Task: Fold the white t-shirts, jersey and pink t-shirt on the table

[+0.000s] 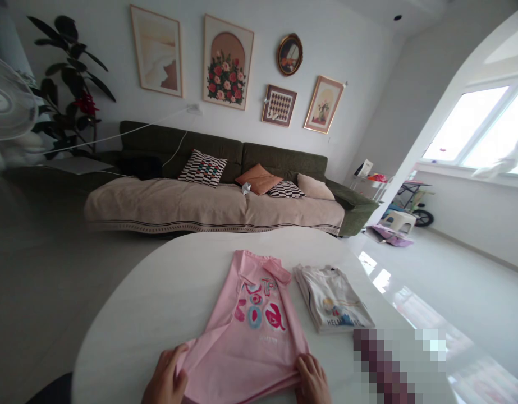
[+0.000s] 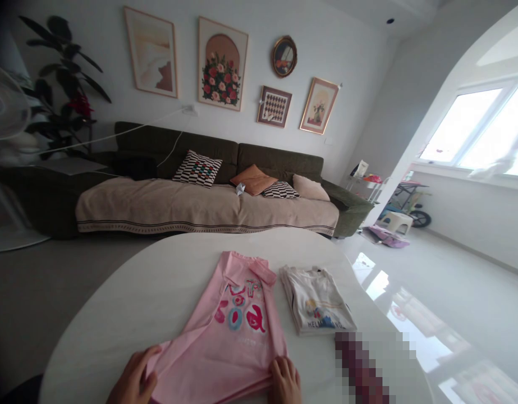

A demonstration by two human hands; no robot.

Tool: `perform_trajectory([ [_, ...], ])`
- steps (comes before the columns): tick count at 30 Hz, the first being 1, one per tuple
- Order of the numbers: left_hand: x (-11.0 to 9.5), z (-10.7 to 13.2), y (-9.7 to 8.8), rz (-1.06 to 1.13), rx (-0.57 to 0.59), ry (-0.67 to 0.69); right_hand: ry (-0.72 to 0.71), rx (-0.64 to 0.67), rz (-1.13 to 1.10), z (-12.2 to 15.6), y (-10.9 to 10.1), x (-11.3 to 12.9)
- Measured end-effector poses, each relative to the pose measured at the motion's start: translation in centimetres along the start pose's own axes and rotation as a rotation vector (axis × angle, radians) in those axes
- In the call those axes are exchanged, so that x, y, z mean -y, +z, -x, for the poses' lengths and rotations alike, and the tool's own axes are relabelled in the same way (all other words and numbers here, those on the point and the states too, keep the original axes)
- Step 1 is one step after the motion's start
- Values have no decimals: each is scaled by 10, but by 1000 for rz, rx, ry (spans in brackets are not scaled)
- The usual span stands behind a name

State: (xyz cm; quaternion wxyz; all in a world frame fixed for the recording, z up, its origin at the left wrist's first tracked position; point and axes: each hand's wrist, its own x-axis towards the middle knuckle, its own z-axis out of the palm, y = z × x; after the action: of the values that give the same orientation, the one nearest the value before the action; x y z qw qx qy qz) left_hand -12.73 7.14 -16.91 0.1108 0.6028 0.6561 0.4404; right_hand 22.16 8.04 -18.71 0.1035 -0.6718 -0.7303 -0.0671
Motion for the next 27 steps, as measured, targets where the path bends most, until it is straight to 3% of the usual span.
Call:
perform_trajectory([
  [4,-5,-15,6,-36,154,35,7,40,-15,4,-3,0],
  [7,-10,-25,-2,-114,254,-26,53,154,21,7,-11,3],
  [10,-4,-30,-22,-277,226,-235,84,328,29,8,-22,6],
  [12,8,-27,-34,-380,194,-287,85,416,8,7,-26,8],
  [16,27,-15,-37,-588,107,-79,93,454,-40,5,-27,8],
  [19,13,-18,-18,-493,68,128,56,403,-82,4,-24,9],
  [24,-38,-54,47,-212,358,293,24,254,-84,10,-13,9],
  [27,-53,-84,90,-197,415,308,2,142,-44,18,-4,8],
])
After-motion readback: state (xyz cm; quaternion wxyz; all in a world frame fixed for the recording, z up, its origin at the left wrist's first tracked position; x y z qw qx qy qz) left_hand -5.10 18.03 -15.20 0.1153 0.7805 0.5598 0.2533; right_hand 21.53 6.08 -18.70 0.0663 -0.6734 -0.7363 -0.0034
